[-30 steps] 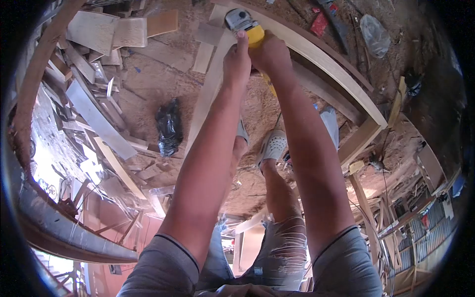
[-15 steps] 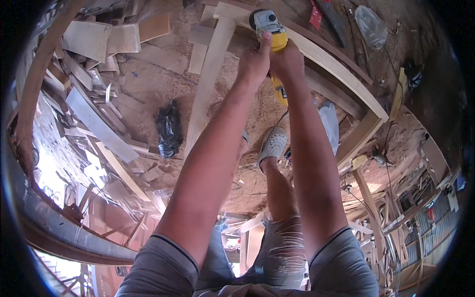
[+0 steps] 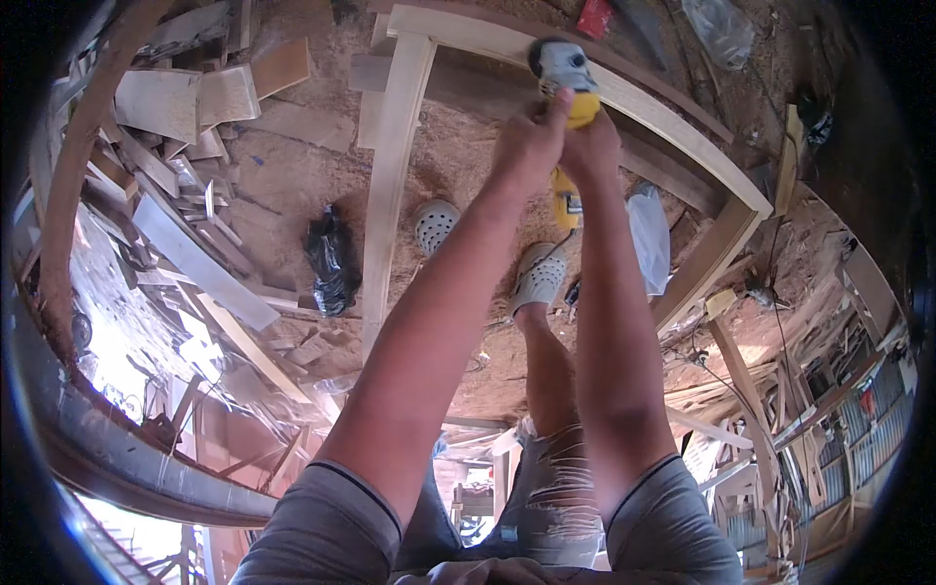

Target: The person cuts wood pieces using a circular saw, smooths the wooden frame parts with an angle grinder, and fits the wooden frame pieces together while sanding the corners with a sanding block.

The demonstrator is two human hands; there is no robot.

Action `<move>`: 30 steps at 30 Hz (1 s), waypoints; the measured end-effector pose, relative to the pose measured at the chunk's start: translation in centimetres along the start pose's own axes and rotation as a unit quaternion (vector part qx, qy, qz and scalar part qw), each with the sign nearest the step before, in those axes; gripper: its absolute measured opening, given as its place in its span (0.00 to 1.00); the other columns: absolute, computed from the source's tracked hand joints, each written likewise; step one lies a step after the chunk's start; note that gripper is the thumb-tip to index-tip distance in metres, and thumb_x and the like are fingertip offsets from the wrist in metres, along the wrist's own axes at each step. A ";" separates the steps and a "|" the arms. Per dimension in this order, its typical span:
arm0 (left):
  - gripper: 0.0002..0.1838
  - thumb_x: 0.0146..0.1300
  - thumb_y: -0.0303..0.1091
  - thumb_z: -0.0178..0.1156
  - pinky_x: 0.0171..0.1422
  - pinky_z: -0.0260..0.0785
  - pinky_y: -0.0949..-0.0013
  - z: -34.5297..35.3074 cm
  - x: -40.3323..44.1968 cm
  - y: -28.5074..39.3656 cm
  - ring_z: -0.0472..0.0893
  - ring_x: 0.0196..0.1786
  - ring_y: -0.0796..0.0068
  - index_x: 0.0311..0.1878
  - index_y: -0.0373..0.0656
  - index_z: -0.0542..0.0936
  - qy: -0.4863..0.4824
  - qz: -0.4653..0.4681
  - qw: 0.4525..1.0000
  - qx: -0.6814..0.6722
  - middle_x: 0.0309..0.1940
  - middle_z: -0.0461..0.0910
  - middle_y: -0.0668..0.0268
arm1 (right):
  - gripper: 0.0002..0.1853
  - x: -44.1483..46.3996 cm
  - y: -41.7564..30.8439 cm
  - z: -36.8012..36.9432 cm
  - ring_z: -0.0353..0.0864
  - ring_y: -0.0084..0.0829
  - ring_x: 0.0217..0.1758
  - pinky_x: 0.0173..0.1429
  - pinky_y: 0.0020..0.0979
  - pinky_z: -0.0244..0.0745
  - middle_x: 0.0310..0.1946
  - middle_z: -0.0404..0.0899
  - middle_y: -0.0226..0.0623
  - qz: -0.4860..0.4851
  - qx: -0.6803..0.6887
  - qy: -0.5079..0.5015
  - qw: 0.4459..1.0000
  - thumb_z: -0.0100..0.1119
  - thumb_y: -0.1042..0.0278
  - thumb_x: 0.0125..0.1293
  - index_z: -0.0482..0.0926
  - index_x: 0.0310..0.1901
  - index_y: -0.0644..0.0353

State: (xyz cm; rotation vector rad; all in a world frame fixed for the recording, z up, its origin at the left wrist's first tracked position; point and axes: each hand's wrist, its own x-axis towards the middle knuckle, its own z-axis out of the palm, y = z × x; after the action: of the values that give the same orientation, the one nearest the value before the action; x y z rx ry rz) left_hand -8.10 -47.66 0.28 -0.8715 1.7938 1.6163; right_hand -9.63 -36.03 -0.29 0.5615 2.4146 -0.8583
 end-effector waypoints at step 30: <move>0.47 0.76 0.78 0.46 0.56 0.85 0.63 -11.9 -1.4 -3.3 0.89 0.54 0.65 0.71 0.39 0.76 0.095 -0.004 0.968 -0.234 0.56 0.85 0.58 | 0.37 -2.3 -12.7 7.0 0.92 0.57 0.51 0.57 0.51 0.87 0.44 0.91 0.53 -0.151 -0.130 -0.130 0.971 0.74 0.35 0.59 0.81 0.55 0.63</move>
State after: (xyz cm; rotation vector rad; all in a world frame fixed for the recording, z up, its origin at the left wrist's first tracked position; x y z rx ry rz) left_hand -4.53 -59.59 0.64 -1.2776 1.5420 2.0524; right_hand -12.33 -50.25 2.16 -0.0193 2.3470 -0.6679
